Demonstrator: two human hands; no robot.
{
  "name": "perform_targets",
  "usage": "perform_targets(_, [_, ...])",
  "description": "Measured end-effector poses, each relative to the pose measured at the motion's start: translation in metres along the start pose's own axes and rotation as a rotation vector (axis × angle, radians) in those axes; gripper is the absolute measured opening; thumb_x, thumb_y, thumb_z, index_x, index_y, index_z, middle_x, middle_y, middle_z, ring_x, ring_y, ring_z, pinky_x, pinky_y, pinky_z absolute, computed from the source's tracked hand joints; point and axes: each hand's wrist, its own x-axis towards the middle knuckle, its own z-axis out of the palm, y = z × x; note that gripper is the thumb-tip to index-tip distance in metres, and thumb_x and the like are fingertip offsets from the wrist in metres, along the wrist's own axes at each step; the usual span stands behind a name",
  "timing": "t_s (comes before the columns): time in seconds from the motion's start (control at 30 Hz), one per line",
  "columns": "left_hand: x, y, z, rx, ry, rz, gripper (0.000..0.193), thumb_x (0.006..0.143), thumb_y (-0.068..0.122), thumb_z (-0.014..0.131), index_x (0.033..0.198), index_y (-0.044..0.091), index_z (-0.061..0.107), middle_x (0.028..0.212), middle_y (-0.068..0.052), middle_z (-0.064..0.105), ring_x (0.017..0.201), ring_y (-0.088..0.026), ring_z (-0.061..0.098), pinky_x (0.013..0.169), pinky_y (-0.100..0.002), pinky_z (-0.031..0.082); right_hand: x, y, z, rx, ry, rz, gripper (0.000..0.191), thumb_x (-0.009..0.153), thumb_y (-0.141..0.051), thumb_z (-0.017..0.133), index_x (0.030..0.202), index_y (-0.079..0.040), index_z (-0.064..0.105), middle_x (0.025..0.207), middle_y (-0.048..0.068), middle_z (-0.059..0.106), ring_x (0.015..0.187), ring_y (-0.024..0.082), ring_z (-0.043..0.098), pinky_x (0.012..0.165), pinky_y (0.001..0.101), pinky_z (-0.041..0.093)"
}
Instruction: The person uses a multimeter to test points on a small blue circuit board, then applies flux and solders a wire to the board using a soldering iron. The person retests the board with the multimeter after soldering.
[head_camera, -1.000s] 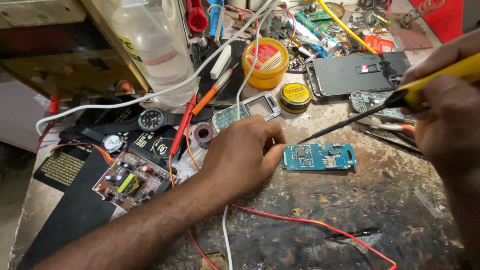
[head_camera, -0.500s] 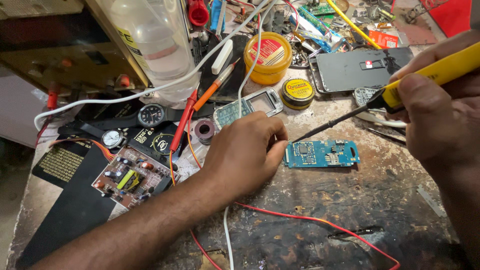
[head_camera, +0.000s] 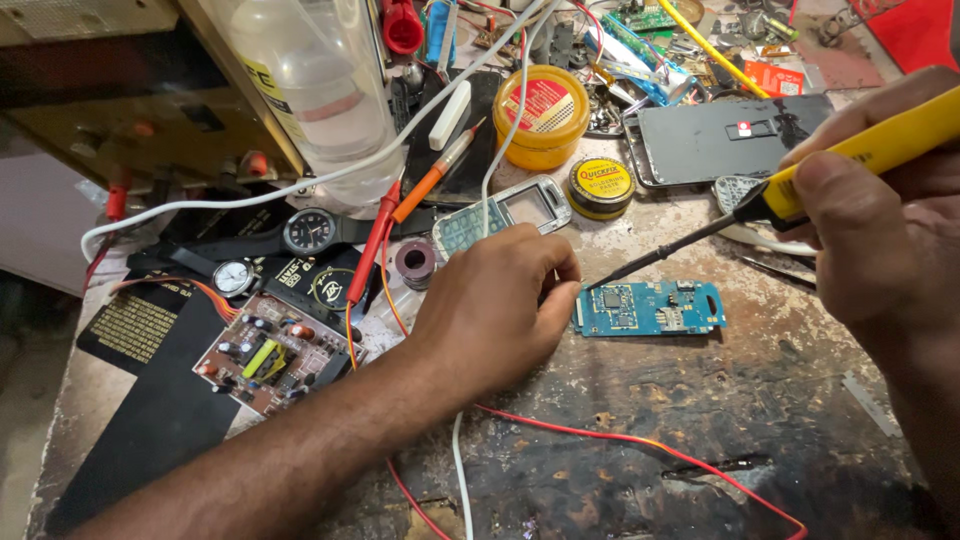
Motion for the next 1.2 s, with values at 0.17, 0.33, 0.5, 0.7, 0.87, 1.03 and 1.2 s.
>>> perform_targets(0.17, [-0.001, -0.002, 0.004, -0.008, 0.007, 0.018, 0.012, 0.085, 0.019, 0.069, 0.089, 0.008, 0.070, 0.085, -0.012, 0.067, 0.081, -0.033, 0.069, 0.069, -0.048, 0.052, -0.003, 0.002, 0.000, 0.019, 0.027, 0.023, 0.028, 0.111, -0.030, 0.062, 0.107, -0.004, 0.054, 0.085, 0.007, 0.061, 0.068, 0.009, 0.063, 0.062, 0.0228, 0.056])
perform_targets(0.33, [0.001, -0.006, 0.001, -0.101, 0.063, 0.082, 0.011, 0.087, 0.016, 0.067, 0.089, 0.005, 0.068, 0.085, -0.015, 0.070, 0.081, -0.034, 0.070, 0.072, -0.046, 0.054, -0.006, 0.000, 0.000, 0.103, 0.066, 0.117, 0.028, 0.113, -0.030, 0.062, 0.111, -0.004, 0.052, 0.087, 0.007, 0.061, 0.067, 0.010, 0.062, 0.060, 0.0238, 0.055])
perform_targets(0.5, [-0.005, 0.007, -0.009, -0.144, 0.008, -0.009, 0.011, 0.086, 0.015, 0.064, 0.089, 0.004, 0.066, 0.082, -0.015, 0.072, 0.075, -0.032, 0.073, 0.068, -0.045, 0.056, -0.006, -0.001, -0.004, 0.075, 0.091, 0.183, 0.025, 0.113, -0.029, 0.057, 0.115, -0.005, 0.052, 0.091, 0.005, 0.059, 0.070, 0.009, 0.062, 0.060, 0.0235, 0.055])
perform_targets(0.7, [-0.023, 0.036, -0.011, 0.125, -0.149, 0.214, 0.011, 0.085, 0.016, 0.064, 0.086, 0.005, 0.061, 0.085, -0.016, 0.069, 0.075, -0.039, 0.069, 0.064, -0.054, 0.052, -0.004, 0.005, -0.008, 0.067, 0.075, 0.155, 0.025, 0.114, -0.027, 0.059, 0.111, -0.004, 0.052, 0.085, 0.007, 0.058, 0.065, 0.010, 0.060, 0.060, 0.0230, 0.052])
perform_targets(0.87, [-0.016, 0.043, -0.011, 0.139, -0.215, 0.144, 0.012, 0.084, 0.018, 0.064, 0.084, 0.006, 0.061, 0.083, -0.014, 0.069, 0.075, -0.040, 0.069, 0.065, -0.055, 0.052, -0.001, 0.012, -0.010, 0.092, 0.038, 0.128, 0.023, 0.111, -0.028, 0.060, 0.109, -0.005, 0.056, 0.085, 0.005, 0.061, 0.067, 0.007, 0.063, 0.061, 0.0217, 0.055])
perform_targets(1.03, [-0.007, 0.036, -0.019, 0.035, -0.286, 0.012, 0.013, 0.081, 0.022, 0.067, 0.084, 0.011, 0.072, 0.079, -0.011, 0.075, 0.076, -0.034, 0.072, 0.068, -0.049, 0.054, 0.000, 0.015, -0.010, 0.116, 0.020, 0.107, 0.025, 0.113, -0.028, 0.064, 0.110, -0.006, 0.054, 0.083, 0.006, 0.062, 0.065, 0.008, 0.062, 0.060, 0.0223, 0.055])
perform_targets(1.2, [0.001, 0.023, -0.029, -0.082, -0.283, 0.058, 0.016, 0.080, 0.023, 0.072, 0.089, 0.011, 0.077, 0.082, -0.010, 0.077, 0.076, -0.027, 0.076, 0.070, -0.040, 0.058, -0.001, 0.015, -0.008, 0.138, 0.030, 0.146, 0.022, 0.112, -0.026, 0.064, 0.110, -0.006, 0.054, 0.085, 0.006, 0.062, 0.064, 0.008, 0.062, 0.059, 0.0226, 0.054])
